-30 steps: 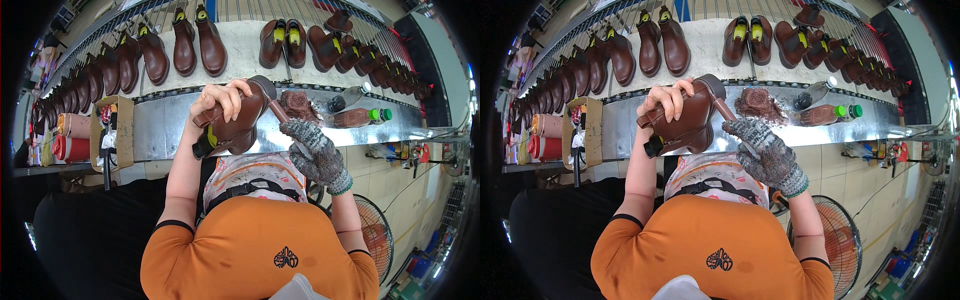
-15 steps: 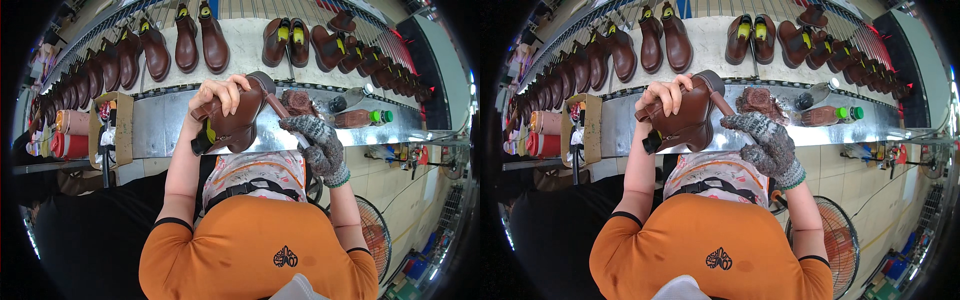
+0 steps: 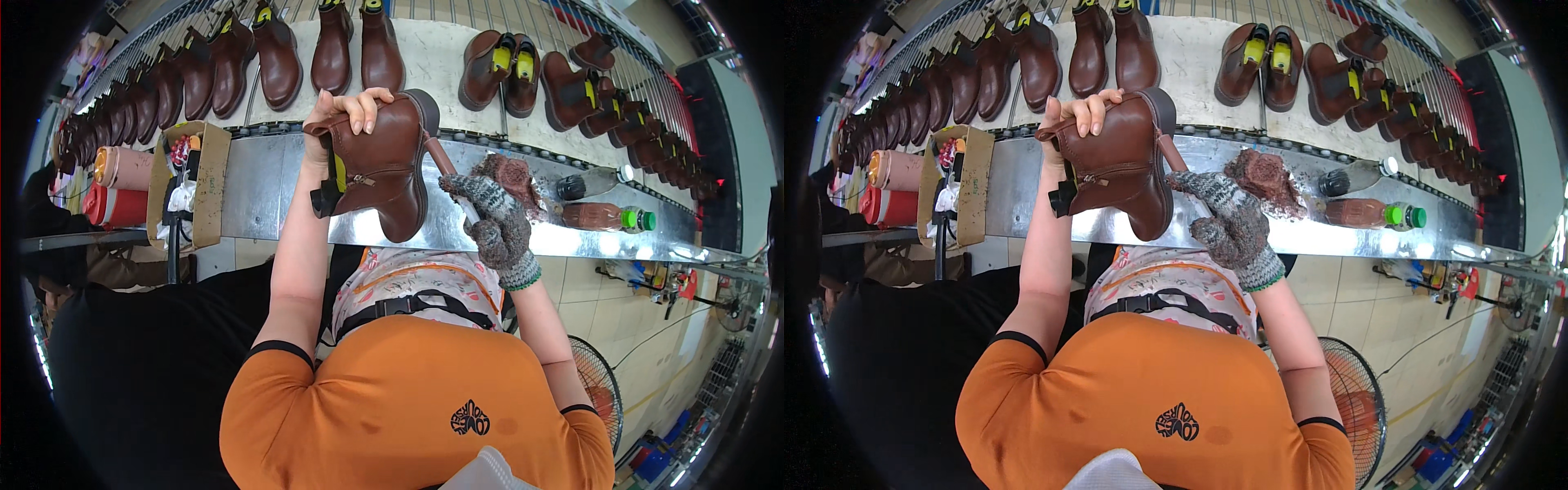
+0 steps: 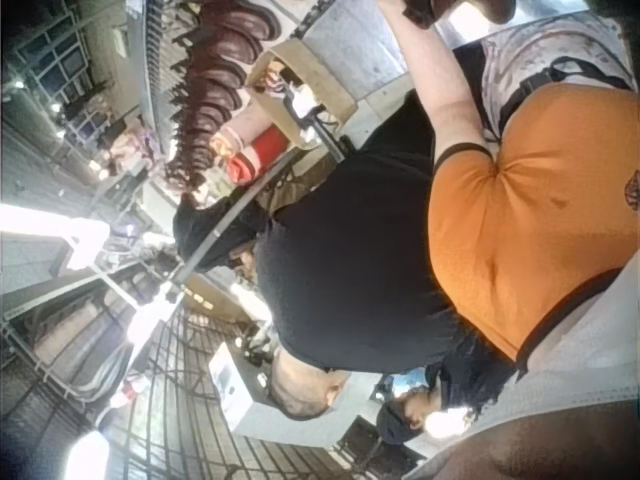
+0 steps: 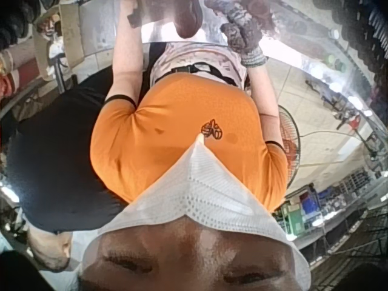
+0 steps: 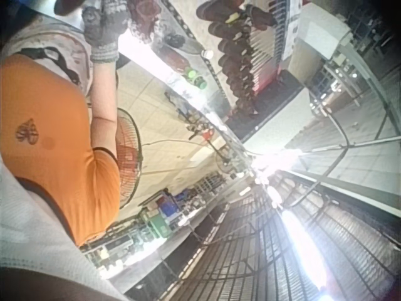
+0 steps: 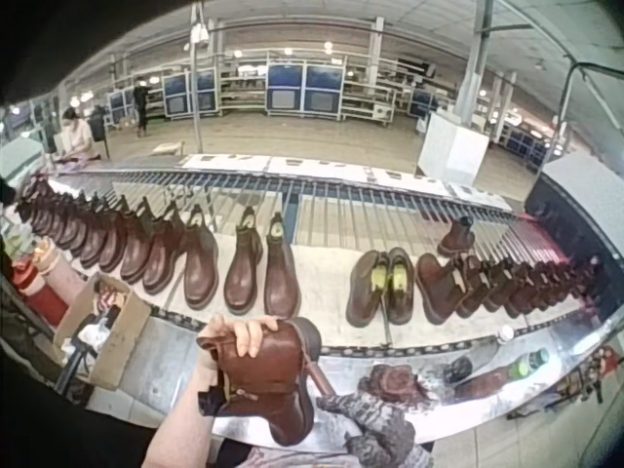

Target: The person picks up boots from a conveyor belt, applies a paste along the seams using an applicator tool, smooths the boots by hand, and places them back onto the conveyor belt.

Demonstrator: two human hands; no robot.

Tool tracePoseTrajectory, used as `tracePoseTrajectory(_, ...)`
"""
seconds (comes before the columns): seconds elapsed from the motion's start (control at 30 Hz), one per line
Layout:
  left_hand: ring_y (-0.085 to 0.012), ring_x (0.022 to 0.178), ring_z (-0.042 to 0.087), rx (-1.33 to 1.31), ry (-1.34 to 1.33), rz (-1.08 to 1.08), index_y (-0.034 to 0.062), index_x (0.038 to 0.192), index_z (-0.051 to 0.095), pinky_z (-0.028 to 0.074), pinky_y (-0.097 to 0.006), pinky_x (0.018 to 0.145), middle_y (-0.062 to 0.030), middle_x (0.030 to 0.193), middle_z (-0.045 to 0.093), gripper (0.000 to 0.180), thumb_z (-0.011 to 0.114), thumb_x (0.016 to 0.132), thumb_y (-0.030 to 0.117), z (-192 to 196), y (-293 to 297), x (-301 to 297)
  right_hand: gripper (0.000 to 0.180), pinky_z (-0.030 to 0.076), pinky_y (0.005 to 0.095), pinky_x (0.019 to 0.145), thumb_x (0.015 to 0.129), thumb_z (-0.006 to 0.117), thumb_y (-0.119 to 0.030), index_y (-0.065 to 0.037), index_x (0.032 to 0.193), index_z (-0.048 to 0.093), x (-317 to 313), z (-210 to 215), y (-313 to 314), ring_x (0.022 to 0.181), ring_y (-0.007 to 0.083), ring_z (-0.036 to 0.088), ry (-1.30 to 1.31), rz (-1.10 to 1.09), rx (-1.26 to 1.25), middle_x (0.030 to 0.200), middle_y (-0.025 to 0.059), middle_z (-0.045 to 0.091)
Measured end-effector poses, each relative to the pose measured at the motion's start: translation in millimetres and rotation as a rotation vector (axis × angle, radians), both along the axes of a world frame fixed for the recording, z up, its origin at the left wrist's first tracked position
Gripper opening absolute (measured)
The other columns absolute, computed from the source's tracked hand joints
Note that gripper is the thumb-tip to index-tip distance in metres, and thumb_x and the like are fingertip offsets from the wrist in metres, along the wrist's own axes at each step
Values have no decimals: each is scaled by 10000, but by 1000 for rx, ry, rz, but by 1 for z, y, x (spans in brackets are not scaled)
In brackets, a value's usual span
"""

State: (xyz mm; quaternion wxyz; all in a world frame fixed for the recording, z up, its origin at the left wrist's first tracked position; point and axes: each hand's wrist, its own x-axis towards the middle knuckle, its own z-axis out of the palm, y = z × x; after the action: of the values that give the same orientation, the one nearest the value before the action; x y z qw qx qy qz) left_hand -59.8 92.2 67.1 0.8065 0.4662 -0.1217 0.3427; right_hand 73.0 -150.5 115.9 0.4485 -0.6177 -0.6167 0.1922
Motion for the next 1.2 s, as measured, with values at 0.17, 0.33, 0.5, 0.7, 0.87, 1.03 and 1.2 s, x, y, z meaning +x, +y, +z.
tracePoseTrajectory(0.17, -191, 817, 488, -115, -4, -28, 63, 605, 579, 290, -378, 1011, -50, 639, 514, 615, 292, 972, 465, -6, 7, -4, 519, 468, 329, 794, 913, 392, -424, -6, 1134, 607, -3, -12, 8, 915, 261, 625, 22, 0, 16, 1045, 132, 651)
tracePoseTrajectory(0.33, -191, 819, 489, -143, 5, -19, 61, 610, 582, 287, -380, 1017, -53, 645, 515, 616, 299, 968, 475, -10, 11, -6, 527, 467, 340, 812, 912, 393, -435, -7, 1130, 609, -4, -22, 10, 925, 270, 627, 0, -5, -5, 1057, 133, 649)
tracePoseTrajectory(0.5, -222, 915, 489, -147, 15, 4, 59, 618, 582, 290, -398, 1020, -57, 661, 519, 614, 317, 962, 493, -15, 17, -10, 550, 461, 353, 844, 908, 384, -456, -5, 1128, 609, -6, -28, 9, 951, 287, 624, 56, 0, -78, 1065, 142, 645)
tracePoseTrajectory(0.7, -260, 1118, 443, -201, -11, -58, 64, 652, 591, 300, -416, 1023, -52, 738, 535, 622, 310, 957, 529, -21, 22, -13, 532, 461, 365, 840, 900, 382, -430, -8, 1132, 610, -7, -43, 11, 948, 313, 616, 55, 20, -19, 1054, 156, 641)
tracePoseTrajectory(0.87, -268, 1144, 441, -246, -48, -81, 62, 653, 582, 305, -427, 1033, -47, 746, 531, 616, 320, 954, 530, -31, 32, -18, 468, 464, 361, 832, 875, 418, -365, -25, 1130, 615, -8, -49, 13, 941, 321, 612, 108, 48, -33, 1023, 157, 641)
tracePoseTrajectory(1.03, -272, 1158, 434, -295, -64, -84, 66, 660, 578, 293, -442, 1048, -45, 756, 531, 604, 336, 949, 538, -36, 37, -27, 480, 471, 348, 830, 885, 456, -407, -22, 1123, 615, -8, -63, 9, 931, 289, 626, 176, 64, -104, 1043, 143, 647)
tracePoseTrajectory(1.2, -265, 1184, 416, -313, -63, -42, 78, 654, 567, 293, -450, 1048, -42, 760, 529, 592, 348, 944, 545, -45, 43, -33, 591, 479, 336, 825, 856, 493, -534, -18, 1112, 621, -8, -69, 5, 915, 261, 641, 228, 38, -247, 1038, 133, 657)
